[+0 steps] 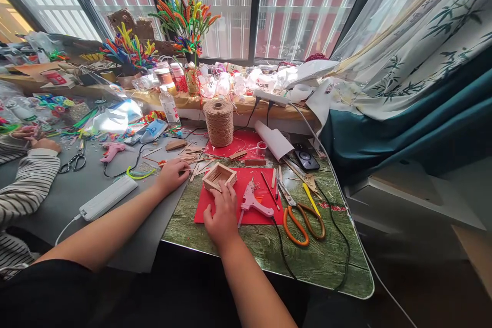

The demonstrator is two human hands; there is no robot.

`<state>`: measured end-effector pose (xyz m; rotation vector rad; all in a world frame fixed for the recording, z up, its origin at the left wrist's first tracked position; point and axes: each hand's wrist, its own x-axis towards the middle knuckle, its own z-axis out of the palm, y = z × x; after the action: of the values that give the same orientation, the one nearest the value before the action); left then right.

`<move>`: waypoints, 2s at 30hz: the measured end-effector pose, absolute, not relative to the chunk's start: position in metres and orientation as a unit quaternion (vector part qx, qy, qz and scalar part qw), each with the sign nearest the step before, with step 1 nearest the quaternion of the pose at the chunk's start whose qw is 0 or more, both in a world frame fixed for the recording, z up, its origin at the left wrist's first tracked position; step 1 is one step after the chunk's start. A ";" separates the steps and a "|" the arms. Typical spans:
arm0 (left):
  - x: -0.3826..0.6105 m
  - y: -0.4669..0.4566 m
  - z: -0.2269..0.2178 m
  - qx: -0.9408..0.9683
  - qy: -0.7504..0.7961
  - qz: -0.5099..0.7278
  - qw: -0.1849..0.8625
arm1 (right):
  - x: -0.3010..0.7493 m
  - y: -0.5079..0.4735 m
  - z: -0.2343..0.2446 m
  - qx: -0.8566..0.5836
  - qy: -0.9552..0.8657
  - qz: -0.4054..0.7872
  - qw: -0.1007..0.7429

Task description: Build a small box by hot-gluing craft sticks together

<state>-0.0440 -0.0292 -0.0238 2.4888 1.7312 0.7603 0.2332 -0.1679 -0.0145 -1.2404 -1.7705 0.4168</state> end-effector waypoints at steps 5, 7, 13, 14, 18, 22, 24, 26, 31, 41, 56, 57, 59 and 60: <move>-0.045 -0.030 -0.023 0.792 0.561 0.243 0.006 | 0.232 -0.168 -0.013 -0.514 -0.717 0.162 0.442; -0.045 -0.030 -0.023 0.794 0.555 0.247 0.006 | 0.232 -0.167 -0.013 -0.515 -0.715 0.160 0.445; -0.046 -0.034 -0.019 0.803 0.536 0.258 0.015 | 0.229 -0.165 -0.014 -0.530 -0.692 0.135 0.471; -0.046 -0.035 -0.017 0.809 0.529 0.257 0.019 | 0.228 -0.165 -0.014 -0.537 -0.685 0.125 0.477; -0.045 -0.042 -0.008 0.819 0.507 0.265 0.028 | 0.224 -0.160 -0.015 -0.546 -0.681 0.110 0.475; -0.048 -0.047 -0.004 0.814 0.486 0.315 0.040 | 0.220 -0.157 -0.013 -0.526 -0.692 0.121 0.480; -0.050 -0.050 -0.002 0.810 0.468 0.347 0.060 | 0.218 -0.159 -0.012 -0.502 -0.697 0.125 0.497; -0.048 -0.054 0.002 0.809 0.446 0.369 0.103 | 0.216 -0.163 -0.012 -0.468 -0.712 0.131 0.507; -0.021 -0.079 0.015 0.813 0.356 0.329 0.322 | 0.210 -0.175 -0.014 -0.404 -0.751 0.144 0.501; 0.013 -0.115 -0.019 0.698 0.456 0.433 0.341 | 0.214 -0.162 -0.027 -0.523 -0.622 0.222 0.539; 0.019 -0.104 -0.017 0.601 0.348 0.421 0.584 | 0.224 -0.152 -0.022 -0.368 -0.532 0.465 0.604; 0.020 -0.105 -0.017 0.605 0.338 0.429 0.579 | 0.224 -0.153 -0.021 -0.364 -0.530 0.469 0.607; 0.021 -0.106 -0.015 0.604 0.316 0.441 0.584 | 0.223 -0.155 -0.019 -0.359 -0.523 0.469 0.615; 0.022 -0.106 -0.014 0.597 0.307 0.445 0.593 | 0.223 -0.156 -0.019 -0.358 -0.518 0.468 0.620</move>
<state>0.0221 -0.1062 -0.0144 1.3875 0.7149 1.0344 0.2229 -0.1556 -0.0192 -0.8239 -1.1901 1.0753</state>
